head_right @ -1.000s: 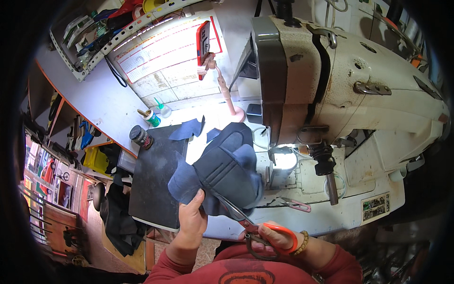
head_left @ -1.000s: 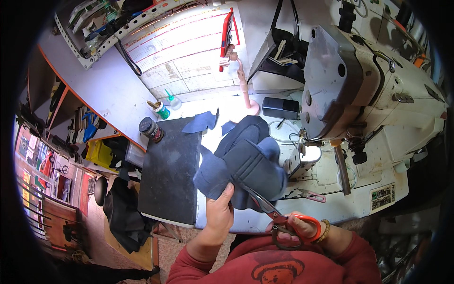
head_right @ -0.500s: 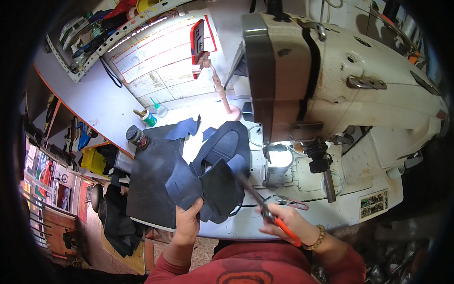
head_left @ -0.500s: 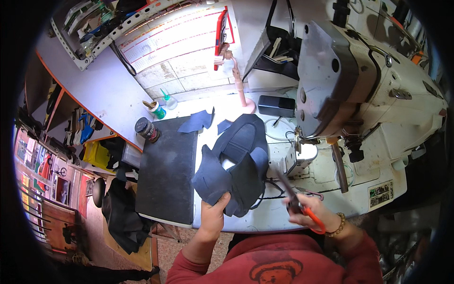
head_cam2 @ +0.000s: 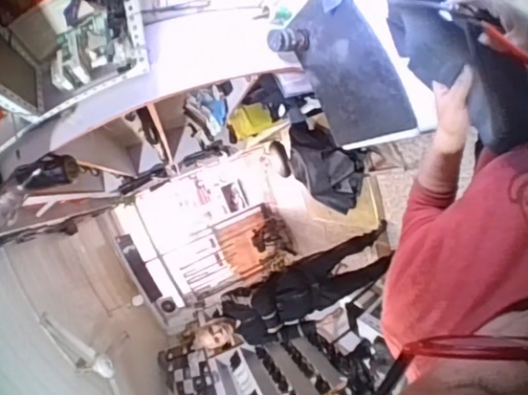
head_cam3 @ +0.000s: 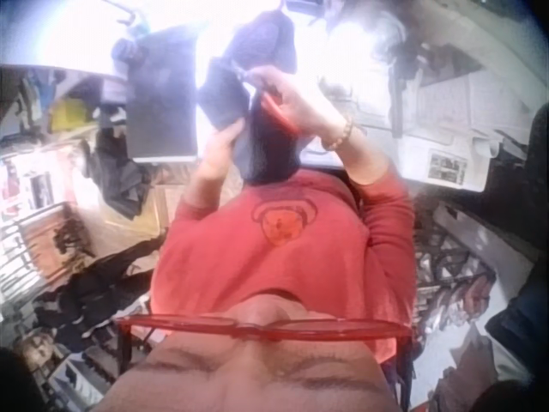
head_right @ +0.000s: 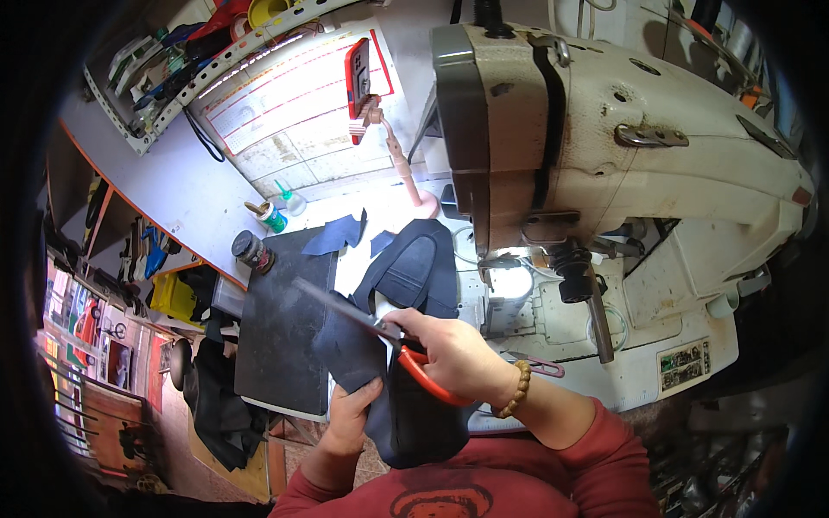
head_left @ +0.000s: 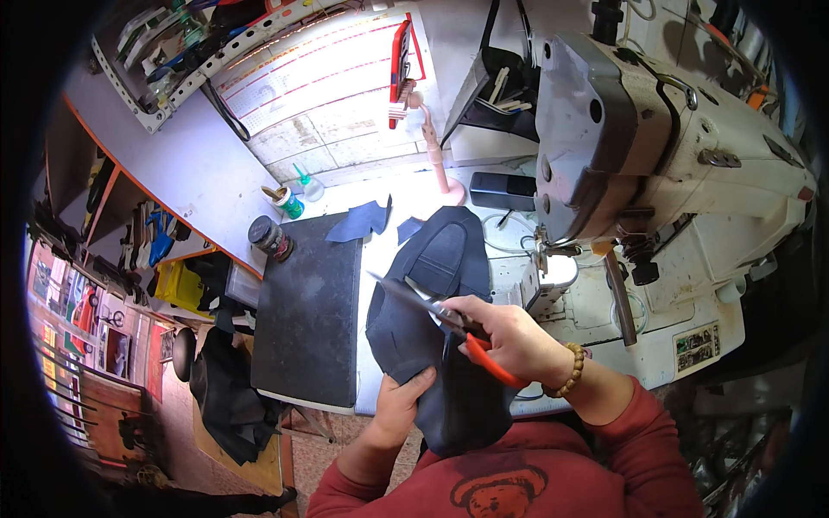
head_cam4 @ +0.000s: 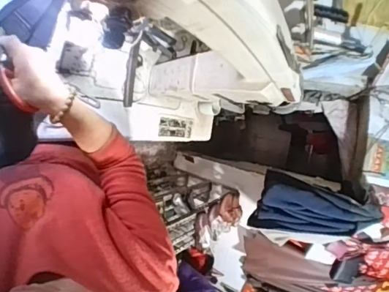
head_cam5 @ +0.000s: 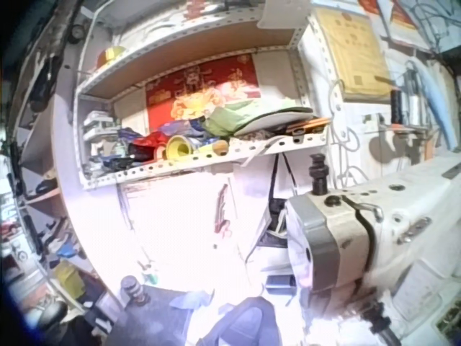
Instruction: The person sews a black fabric piece on a sewing machine, then uses scissors to trim excess material and threads. The person handles the fabric with both hands, aligning it under the needle and cutting along the edges.
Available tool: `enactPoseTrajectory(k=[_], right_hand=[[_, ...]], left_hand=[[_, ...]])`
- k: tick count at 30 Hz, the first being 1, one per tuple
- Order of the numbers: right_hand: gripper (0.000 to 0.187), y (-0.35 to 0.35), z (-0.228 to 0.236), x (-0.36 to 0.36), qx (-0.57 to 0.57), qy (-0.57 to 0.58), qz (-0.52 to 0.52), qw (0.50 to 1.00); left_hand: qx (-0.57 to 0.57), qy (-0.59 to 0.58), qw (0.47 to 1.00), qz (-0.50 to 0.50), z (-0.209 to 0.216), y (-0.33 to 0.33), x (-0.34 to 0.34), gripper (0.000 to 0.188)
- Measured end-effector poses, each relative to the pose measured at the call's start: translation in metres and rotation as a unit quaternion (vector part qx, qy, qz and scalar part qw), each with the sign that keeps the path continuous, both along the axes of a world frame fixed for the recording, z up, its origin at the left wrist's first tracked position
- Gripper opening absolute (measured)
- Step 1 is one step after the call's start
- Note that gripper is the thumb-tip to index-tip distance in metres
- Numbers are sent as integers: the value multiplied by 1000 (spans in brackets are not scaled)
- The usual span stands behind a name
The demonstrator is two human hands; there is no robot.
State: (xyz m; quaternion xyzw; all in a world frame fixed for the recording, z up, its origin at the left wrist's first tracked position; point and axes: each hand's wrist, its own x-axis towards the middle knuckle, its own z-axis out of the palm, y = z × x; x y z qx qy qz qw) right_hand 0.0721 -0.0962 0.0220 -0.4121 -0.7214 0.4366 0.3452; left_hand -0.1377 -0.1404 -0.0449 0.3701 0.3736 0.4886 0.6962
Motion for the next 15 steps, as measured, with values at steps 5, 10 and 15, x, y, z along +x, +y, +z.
enactPoseTrajectory(k=[5, 10, 15], right_hand=[[45, 3, -5, 10, -2, -10, 54, 998], [46, 9, 1, 18, -20, -53, 119, 991], [49, 12, 1, 22, -20, -35, 133, 990]], left_hand=[[171, 154, 958, 172, 8, 8, 19, 71], [490, 460, 740, 25, 38, 27, -1, 50], [522, 479, 704, -47, 54, 41, -4, 49]])
